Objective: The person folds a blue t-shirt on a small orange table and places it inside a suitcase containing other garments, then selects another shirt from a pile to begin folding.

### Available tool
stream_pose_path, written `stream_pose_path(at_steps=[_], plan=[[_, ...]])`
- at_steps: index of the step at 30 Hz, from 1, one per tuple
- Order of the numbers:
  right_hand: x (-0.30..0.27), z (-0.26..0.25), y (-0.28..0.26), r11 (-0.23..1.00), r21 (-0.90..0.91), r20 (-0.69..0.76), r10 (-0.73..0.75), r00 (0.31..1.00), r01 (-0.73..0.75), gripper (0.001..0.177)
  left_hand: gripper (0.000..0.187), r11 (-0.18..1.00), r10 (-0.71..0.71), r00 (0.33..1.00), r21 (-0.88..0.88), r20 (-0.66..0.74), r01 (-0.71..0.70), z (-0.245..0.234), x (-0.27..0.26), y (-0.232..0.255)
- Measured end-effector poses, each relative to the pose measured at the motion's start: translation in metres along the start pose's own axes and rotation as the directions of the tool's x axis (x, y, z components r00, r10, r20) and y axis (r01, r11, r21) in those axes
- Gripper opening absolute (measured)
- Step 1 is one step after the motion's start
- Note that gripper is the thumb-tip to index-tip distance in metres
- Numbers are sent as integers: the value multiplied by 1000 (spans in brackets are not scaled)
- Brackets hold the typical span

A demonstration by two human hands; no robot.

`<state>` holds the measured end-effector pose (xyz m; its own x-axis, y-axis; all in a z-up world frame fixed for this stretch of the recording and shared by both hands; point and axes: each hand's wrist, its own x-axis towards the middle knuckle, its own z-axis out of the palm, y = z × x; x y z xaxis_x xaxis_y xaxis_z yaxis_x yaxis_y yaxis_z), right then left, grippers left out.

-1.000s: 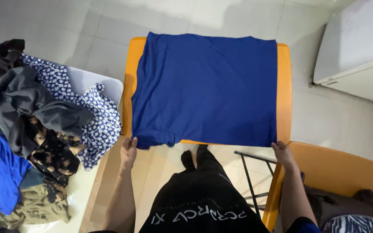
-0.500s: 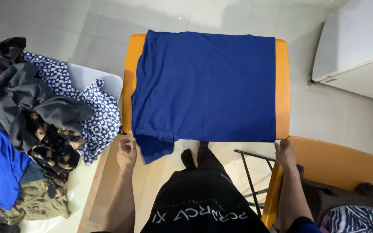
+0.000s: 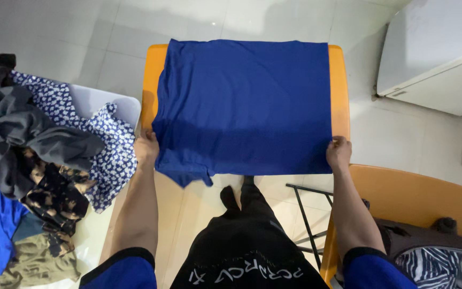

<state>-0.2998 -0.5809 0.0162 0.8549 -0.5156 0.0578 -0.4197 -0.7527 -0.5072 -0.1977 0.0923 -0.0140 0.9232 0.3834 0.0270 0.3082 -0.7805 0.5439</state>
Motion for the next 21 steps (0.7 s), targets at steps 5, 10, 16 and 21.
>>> stream_pose_path(at_steps=[5, 10, 16, 21], plan=[[29, 22, -7, 999, -45, -138, -30, 990, 25, 42, 45, 981, 74, 992, 174, 102, -91, 13, 36, 13], [37, 26, -5, 953, -266, 281, 221, 934, -146, 48, 43, 978, -161, 981, 150, 110, 144, 12, 43, 4], [23, -8, -2, 904, -293, 208, 377, 903, -310, 47, 34, 995, -92, 995, 41, -42, 94, 11, 19, -3], [18, -16, -2, 916, -272, 212, 355, 910, -294, 52, 42, 970, -229, 972, 95, 60, 222, 4, -2, 19]])
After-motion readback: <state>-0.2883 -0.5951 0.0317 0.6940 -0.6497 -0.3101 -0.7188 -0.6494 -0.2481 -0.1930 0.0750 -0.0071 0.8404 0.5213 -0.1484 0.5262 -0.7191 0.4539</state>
